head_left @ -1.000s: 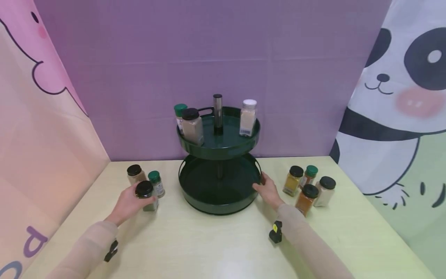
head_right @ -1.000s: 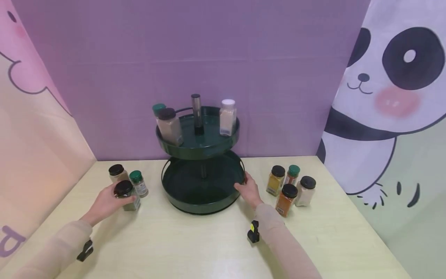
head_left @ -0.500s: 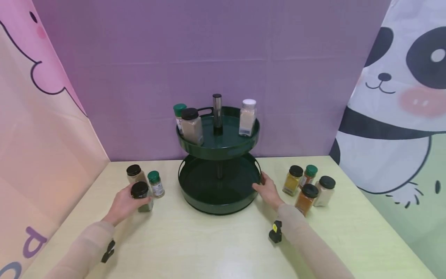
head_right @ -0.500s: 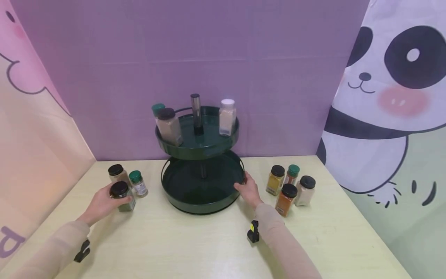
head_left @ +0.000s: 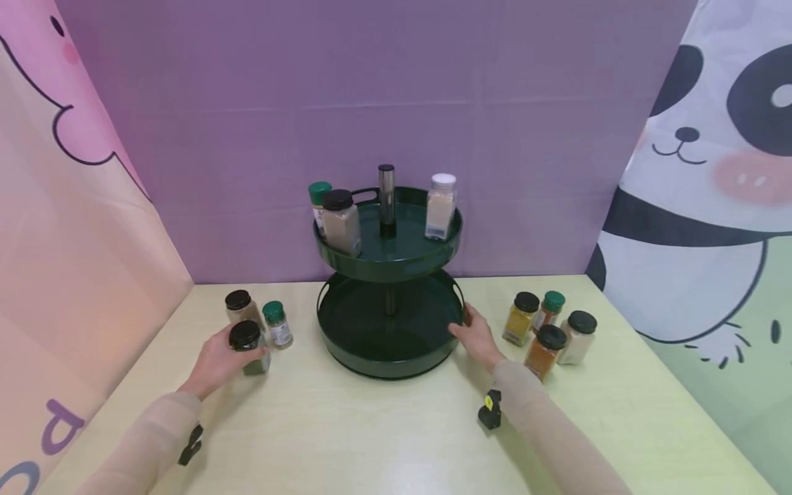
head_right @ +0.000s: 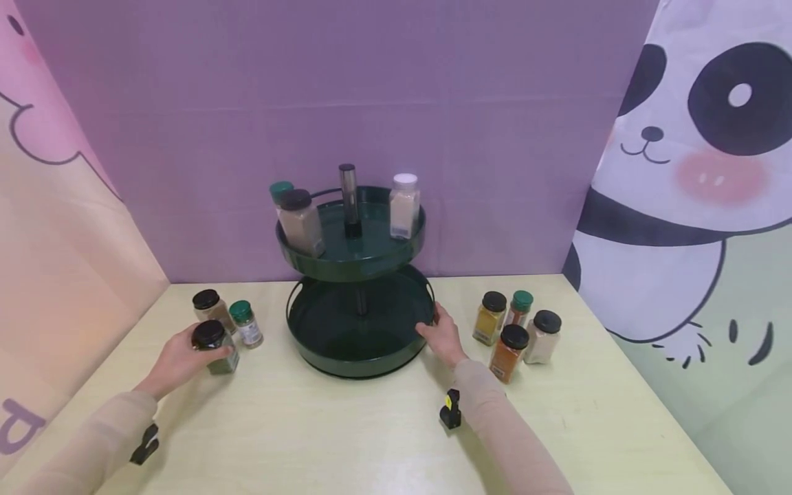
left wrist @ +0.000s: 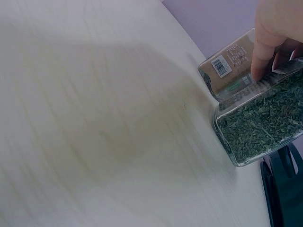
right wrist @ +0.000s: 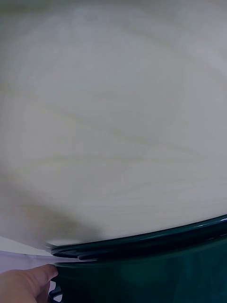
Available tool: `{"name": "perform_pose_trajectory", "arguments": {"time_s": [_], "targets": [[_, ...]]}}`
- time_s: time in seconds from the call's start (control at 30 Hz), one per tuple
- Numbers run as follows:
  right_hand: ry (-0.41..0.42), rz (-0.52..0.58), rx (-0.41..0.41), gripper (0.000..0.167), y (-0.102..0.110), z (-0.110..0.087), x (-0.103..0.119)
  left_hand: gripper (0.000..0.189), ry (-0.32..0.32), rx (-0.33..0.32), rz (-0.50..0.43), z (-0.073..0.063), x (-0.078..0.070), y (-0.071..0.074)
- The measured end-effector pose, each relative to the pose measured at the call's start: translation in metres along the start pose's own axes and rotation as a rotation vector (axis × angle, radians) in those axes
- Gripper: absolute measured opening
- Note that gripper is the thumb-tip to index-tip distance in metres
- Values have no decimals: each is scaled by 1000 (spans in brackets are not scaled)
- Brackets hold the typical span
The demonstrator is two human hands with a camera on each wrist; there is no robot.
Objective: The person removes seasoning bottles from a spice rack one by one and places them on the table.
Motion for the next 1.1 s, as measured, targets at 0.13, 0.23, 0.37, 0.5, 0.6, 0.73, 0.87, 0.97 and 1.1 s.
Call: {"name": "perform_pose_trajectory", "arguments": {"time_s": [0.13, 0.23, 0.37, 0.5, 0.6, 0.73, 0.87, 0.97, 1.1], "targets": [[-1, 5, -2, 66, 0, 1, 1, 76, -8, -7, -6, -1, 0, 1], [0, 9, 0, 66, 0, 1, 1, 75, -11, -15, -14, -1, 0, 1], [-2, 13, 2, 67, 0, 1, 0, 75, -13, -29, -18, -2, 0, 2], [-3, 6, 4, 68, -1, 1, 0, 76, -6, -29, -19, -3, 1, 2], [-6, 1, 4, 68, -1, 1, 0, 76, 0, -21, -20, -2, 4, 1], [-3, -9, 2, 68, -1, 1, 0, 76, 4, -19, -23, -2, 6, 1], [0, -16, -2, 68, -2, -1, 1, 76, 11, -14, -25, -2, 6, 0], [3, -12, -3, 68, -1, -1, 1, 75, 11, -9, -30, -3, 5, 0], [3, -5, -5, 67, -1, -1, 0, 75, 17, 12, -42, -3, 4, -2]]}}
Point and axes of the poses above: each hand's wrist, its own z-axis towards the middle knuckle, its own y-axis out of the back of the hand, x = y × z, the point moved 4 cm from there along z, towards the middle knuckle, and after that the axes turned 8 degrees about x, right-handed, at the moved point
